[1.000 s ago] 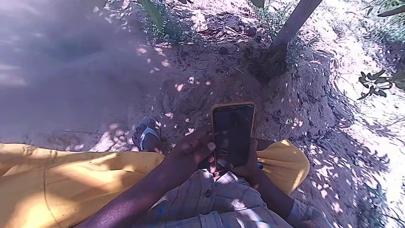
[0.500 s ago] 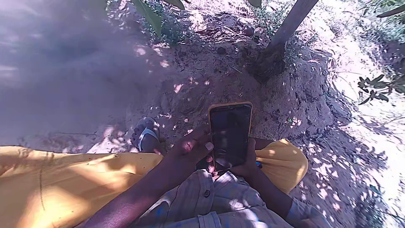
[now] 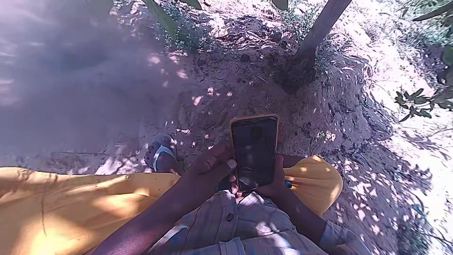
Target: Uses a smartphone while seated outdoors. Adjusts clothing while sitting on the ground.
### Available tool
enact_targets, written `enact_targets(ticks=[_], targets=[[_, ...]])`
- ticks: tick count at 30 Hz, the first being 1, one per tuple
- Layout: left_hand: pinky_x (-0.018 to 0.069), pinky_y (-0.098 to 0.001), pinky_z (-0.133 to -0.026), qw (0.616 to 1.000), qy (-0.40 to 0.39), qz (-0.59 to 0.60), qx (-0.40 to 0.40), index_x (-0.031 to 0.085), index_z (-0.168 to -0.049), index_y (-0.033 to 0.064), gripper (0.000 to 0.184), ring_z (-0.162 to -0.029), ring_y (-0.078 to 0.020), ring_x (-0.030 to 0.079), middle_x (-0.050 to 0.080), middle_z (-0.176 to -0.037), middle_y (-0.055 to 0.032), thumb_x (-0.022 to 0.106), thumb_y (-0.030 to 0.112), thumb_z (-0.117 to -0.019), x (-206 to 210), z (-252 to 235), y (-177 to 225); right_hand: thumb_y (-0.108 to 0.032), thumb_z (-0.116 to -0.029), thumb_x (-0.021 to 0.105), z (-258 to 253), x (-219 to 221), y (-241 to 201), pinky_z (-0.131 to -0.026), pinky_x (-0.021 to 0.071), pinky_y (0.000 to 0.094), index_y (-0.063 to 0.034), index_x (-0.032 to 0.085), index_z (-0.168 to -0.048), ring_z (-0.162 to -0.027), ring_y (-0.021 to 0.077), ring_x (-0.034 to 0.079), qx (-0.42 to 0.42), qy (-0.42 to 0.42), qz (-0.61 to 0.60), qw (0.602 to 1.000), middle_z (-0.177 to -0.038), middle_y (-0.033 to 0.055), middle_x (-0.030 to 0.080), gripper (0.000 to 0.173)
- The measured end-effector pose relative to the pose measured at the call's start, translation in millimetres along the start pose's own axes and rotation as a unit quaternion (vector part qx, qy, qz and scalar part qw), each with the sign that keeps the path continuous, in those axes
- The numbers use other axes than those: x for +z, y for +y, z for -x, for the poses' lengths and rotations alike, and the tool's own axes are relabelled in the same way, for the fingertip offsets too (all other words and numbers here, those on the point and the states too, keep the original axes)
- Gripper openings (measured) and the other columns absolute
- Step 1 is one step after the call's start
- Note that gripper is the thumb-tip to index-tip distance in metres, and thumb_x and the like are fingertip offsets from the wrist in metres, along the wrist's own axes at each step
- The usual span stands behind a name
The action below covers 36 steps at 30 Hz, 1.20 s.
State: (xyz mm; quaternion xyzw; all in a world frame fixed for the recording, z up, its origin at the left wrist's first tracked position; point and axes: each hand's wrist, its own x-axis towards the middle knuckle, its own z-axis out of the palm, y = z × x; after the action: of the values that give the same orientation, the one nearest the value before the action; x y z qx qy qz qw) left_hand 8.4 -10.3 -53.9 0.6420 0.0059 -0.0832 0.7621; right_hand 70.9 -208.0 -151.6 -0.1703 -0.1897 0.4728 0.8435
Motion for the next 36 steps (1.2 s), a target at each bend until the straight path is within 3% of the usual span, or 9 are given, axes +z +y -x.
enact_targets(ticks=[7, 18, 24, 30, 36], targets=[[0.0562, -0.0184, -0.085, 1.000, -0.002, -0.017, 0.012, 0.059, -0.128, 0.0129, 0.031, -0.096, -0.0037, 0.069, 0.074, -0.106, 0.0058, 0.046, 0.005, -0.1014, -1.8, -0.4, -1.9, -0.074, -0.0870, 0.060, -0.2, 1.4, 0.3, -0.090, 0.0601, 0.0448, -0.0235, 0.070, -0.128, -0.109, 0.0266, 0.072, -0.025, 0.017, 0.013, 0.999, -0.121, 0.0102, 0.073, 0.066], [0.0565, -0.0152, -0.069, 0.997, 0.041, -0.071, 0.008, 0.062, -0.119, 0.0130, 0.027, -0.080, -0.0002, 0.066, 0.068, -0.101, 0.0079, 0.045, 0.005, -0.0995, 1.0, -0.9, -2.5, -0.073, -0.0865, 0.061, -2.1, 4.7, -0.6, -0.091, 0.0599, 0.0424, -0.0248, 0.072, -0.126, -0.109, 0.0242, 0.072, -0.015, 0.024, 0.008, 1.000, -0.120, 0.0086, 0.074, 0.064], [0.0559, -0.0156, -0.076, 0.994, 0.062, -0.085, -0.004, 0.063, -0.121, 0.0124, 0.029, -0.087, -0.0006, 0.066, 0.069, -0.103, 0.0080, 0.045, 0.005, -0.0984, 1.6, -2.2, -2.9, -0.074, -0.0854, 0.062, -1.6, 3.1, 0.8, -0.092, 0.0598, 0.0410, -0.0249, 0.072, -0.124, -0.110, 0.0223, 0.072, -0.016, 0.046, 0.014, 0.999, -0.119, 0.0069, 0.075, 0.064], [0.0573, -0.0158, -0.068, 0.997, 0.068, -0.046, -0.015, 0.062, -0.118, 0.0124, 0.026, -0.079, -0.0013, 0.067, 0.069, -0.100, 0.0071, 0.046, 0.004, -0.0985, 3.2, -2.2, -3.9, -0.074, -0.0854, 0.062, -0.7, 4.2, -1.3, -0.086, 0.0626, 0.0426, -0.0240, 0.072, -0.126, -0.107, 0.0255, 0.073, -0.001, 0.034, 0.008, 0.999, -0.120, 0.0094, 0.074, 0.065], [0.0573, -0.0170, -0.072, 0.994, 0.076, -0.072, -0.029, 0.062, -0.118, 0.0123, 0.025, -0.082, -0.0021, 0.067, 0.069, -0.099, 0.0068, 0.047, 0.008, -0.0983, 3.9, -2.2, -3.3, -0.076, -0.0856, 0.060, -0.8, 2.8, -1.3, -0.088, 0.0618, 0.0429, -0.0241, 0.071, -0.128, -0.108, 0.0258, 0.073, 0.002, 0.031, 0.017, 0.999, -0.121, 0.0099, 0.074, 0.067]])
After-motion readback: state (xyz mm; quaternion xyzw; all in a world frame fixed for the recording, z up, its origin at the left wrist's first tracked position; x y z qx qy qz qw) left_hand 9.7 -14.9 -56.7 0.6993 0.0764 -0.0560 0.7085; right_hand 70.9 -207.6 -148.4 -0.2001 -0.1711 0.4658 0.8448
